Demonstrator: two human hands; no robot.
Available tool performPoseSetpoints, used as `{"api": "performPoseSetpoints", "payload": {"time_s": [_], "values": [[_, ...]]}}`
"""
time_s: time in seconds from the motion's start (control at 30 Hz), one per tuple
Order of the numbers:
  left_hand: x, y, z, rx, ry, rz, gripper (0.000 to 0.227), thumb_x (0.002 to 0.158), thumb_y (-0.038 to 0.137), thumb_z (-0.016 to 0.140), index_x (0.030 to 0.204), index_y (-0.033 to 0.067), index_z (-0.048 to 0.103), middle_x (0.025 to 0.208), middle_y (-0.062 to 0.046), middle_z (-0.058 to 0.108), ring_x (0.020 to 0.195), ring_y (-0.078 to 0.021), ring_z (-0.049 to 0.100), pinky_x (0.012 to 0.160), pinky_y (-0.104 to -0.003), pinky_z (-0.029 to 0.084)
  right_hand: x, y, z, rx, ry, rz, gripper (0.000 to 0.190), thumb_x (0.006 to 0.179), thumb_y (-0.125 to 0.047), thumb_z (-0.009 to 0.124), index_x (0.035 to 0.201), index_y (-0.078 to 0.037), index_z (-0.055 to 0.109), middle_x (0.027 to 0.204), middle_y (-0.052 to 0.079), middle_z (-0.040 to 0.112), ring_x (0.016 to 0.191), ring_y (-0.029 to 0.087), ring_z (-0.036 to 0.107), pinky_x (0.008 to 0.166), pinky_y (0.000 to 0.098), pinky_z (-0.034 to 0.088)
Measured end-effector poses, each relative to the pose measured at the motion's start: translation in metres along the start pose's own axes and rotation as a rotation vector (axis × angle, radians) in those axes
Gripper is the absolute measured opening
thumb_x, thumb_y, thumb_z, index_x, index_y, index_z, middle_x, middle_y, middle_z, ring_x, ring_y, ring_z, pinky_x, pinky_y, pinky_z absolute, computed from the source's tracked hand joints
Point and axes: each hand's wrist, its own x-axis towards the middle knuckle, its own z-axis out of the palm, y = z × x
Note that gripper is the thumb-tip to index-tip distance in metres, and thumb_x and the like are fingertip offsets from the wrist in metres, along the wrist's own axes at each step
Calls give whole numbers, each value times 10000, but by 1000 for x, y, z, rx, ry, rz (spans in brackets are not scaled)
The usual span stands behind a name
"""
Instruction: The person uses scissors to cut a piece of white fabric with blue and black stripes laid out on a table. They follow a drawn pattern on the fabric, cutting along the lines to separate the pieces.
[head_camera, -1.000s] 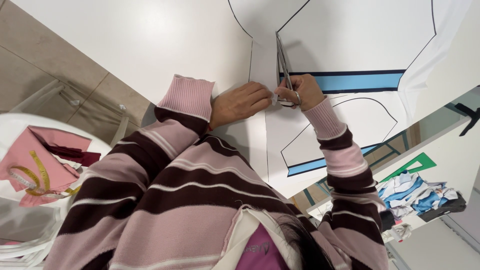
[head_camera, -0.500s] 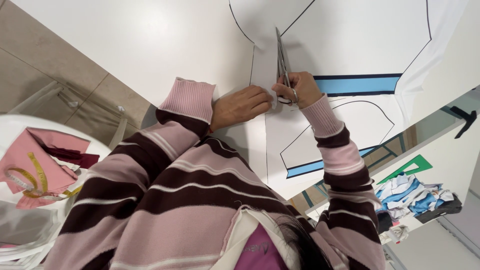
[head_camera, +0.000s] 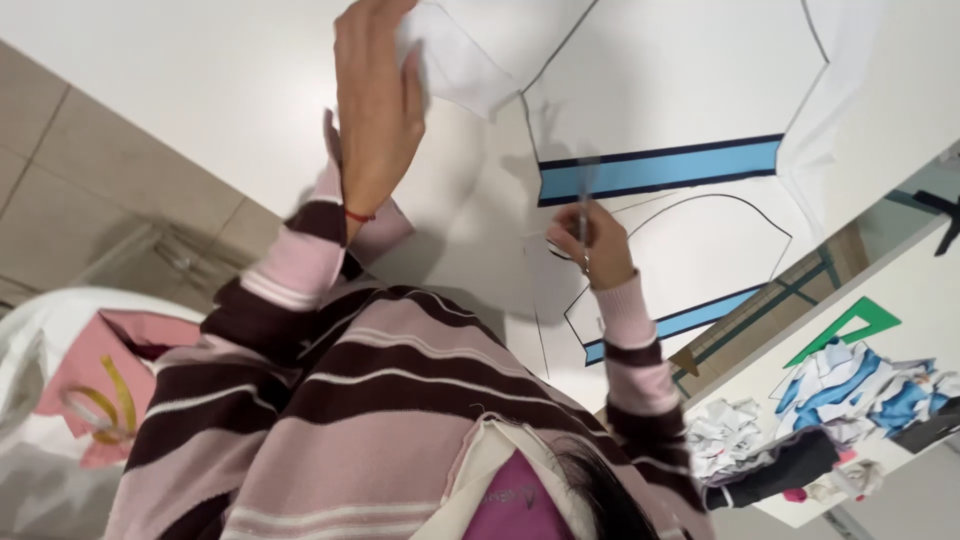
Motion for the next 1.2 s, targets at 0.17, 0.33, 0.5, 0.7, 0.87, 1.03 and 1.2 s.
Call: {"api": "performPoseSetpoints", "payload": {"time_s": [0.17,0.33,0.5,0.7,0.87,1.03,1.2], "values": [[27,7,36,242,-263,259,535,1042,110,699,1530,62,485,1562,-182,425,1482,-415,342,1247,-595,235,-49,38,7,-242,570,-169,594,880,-156,862,1354,9,545,1268,147,625,1177,247,636,1070,377,524],[8,-16,57,384,-368,333,628,1045,252,730,1595,99,466,1695,-174,261,1557,-443,164,1243,-683,97,-81,69,33,-437,855,-54,756,798,-141,904,1412,21,494,1398,181,565,1220,308,598,1046,389,507],[-51,-4,15,530,-456,270,727,1069,310,702,1674,67,378,1732,-227,116,1559,-509,67,1223,-716,106,-117,95,47,-371,869,-14,751,821,-111,881,1446,32,491,1413,190,570,1191,309,616,1032,394,514],[-84,26,-25,501,-573,90,740,981,241,719,1621,71,388,1711,-212,150,1556,-501,147,1231,-678,183,-118,74,68,-293,878,-100,641,885,-93,842,1440,-13,532,1326,166,642,1202,296,640,1050,389,521],[-68,3,-27,385,-705,311,717,981,202,733,1620,107,421,1739,-153,217,1609,-398,180,1300,-628,194,-88,10,125,-189,676,-260,613,878,-69,823,1424,-44,545,1205,141,674,1112,303,659,1028,407,537],[-58,-50,-23,329,-930,576,726,888,246,768,1537,119,470,1693,-145,273,1576,-359,177,1264,-640,146,-72,9,170,-356,795,-379,528,851,-45,782,1323,-70,547,1123,129,652,1183,363,630,1107,471,509],[-48,-55,-42,302,-985,764,761,912,279,765,1586,106,457,1718,-122,261,1603,-353,152,1290,-607,113,-86,-42,202,198,658,110,414,902,-118,831,1243,-51,604,961,54,719,850,170,705,775,307,589]]}}
